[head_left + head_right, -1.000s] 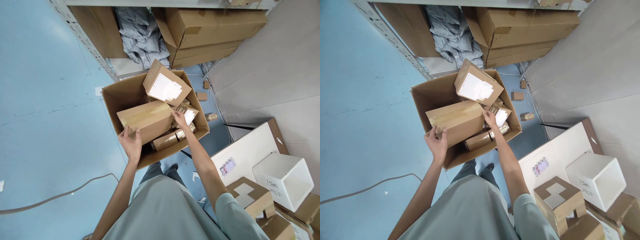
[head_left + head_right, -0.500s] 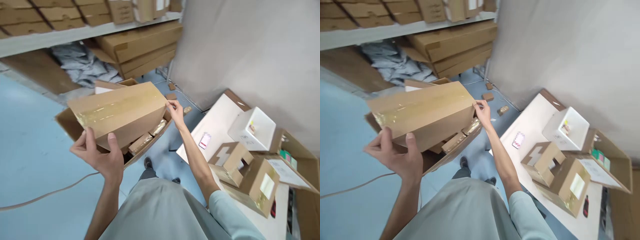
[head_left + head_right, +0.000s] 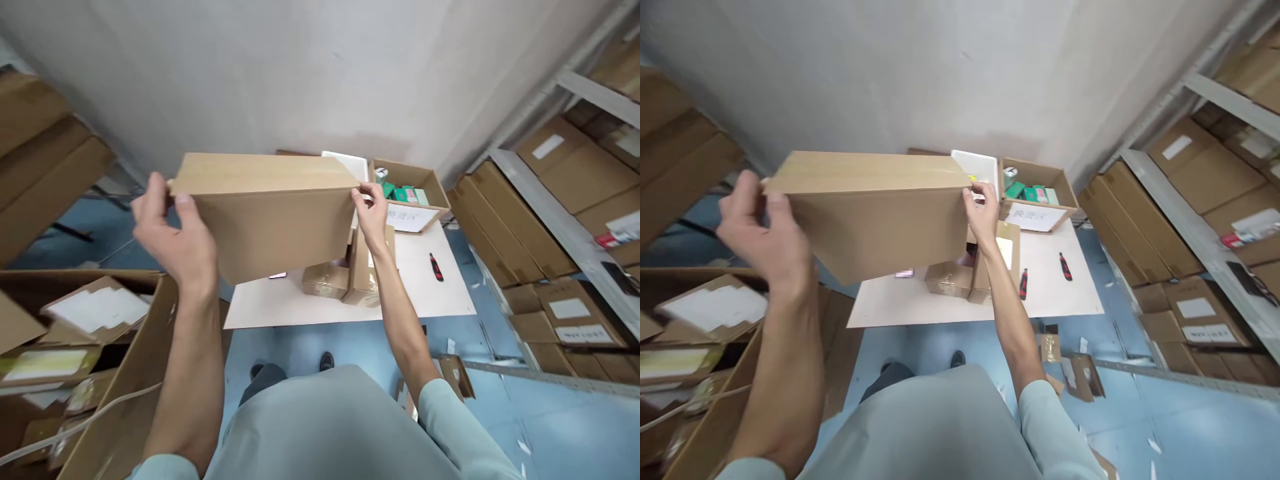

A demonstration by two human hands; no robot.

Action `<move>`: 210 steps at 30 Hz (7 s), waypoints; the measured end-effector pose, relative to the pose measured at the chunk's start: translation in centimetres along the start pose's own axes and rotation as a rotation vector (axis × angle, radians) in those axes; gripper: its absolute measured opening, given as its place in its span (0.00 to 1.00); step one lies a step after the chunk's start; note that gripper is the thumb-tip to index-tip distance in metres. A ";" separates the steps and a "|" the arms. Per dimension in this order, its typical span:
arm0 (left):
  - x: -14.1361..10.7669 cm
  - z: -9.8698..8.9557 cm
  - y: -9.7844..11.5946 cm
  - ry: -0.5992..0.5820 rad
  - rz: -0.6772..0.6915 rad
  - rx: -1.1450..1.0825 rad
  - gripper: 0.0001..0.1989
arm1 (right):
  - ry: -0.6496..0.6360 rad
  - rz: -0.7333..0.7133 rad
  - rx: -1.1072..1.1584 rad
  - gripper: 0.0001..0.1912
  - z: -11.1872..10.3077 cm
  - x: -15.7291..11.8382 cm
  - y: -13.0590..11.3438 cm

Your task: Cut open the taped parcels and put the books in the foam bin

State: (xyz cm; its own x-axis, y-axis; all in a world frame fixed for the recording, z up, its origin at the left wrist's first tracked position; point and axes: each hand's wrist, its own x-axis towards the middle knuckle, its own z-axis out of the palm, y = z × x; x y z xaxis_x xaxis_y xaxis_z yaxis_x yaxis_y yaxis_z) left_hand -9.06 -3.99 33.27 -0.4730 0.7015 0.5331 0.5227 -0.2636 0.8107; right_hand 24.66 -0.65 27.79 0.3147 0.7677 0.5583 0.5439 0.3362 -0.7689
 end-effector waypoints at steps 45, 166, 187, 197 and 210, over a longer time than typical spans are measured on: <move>-32.6 55.8 8.6 -1.430 0.098 -0.042 0.32 | -0.135 0.430 -0.314 0.33 -24.8 -24.5 24.2; -20.5 9.7 -28.0 -0.866 -0.764 -0.194 0.45 | -0.227 1.030 0.117 0.41 -1.8 -25.1 18.1; -25.0 3.5 -28.5 -0.991 -0.892 -0.168 0.52 | -0.309 0.964 0.187 0.42 -3.5 -33.4 14.9; -22.4 4.9 -26.8 -0.915 -0.627 -0.125 0.36 | -0.308 0.860 0.085 0.39 -2.9 -30.8 15.2; -19.4 6.9 -25.2 -0.864 -0.425 -0.134 0.36 | -0.250 0.780 -0.165 0.38 -4.3 -26.9 17.1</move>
State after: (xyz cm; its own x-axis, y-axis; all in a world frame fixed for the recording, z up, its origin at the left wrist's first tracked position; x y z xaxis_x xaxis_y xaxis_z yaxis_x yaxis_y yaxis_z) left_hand -8.13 -6.40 0.84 0.1083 0.9857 -0.1291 0.3180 0.0887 0.9439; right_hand 28.90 -17.86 0.96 0.4767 0.8522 -0.2156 0.3546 -0.4108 -0.8399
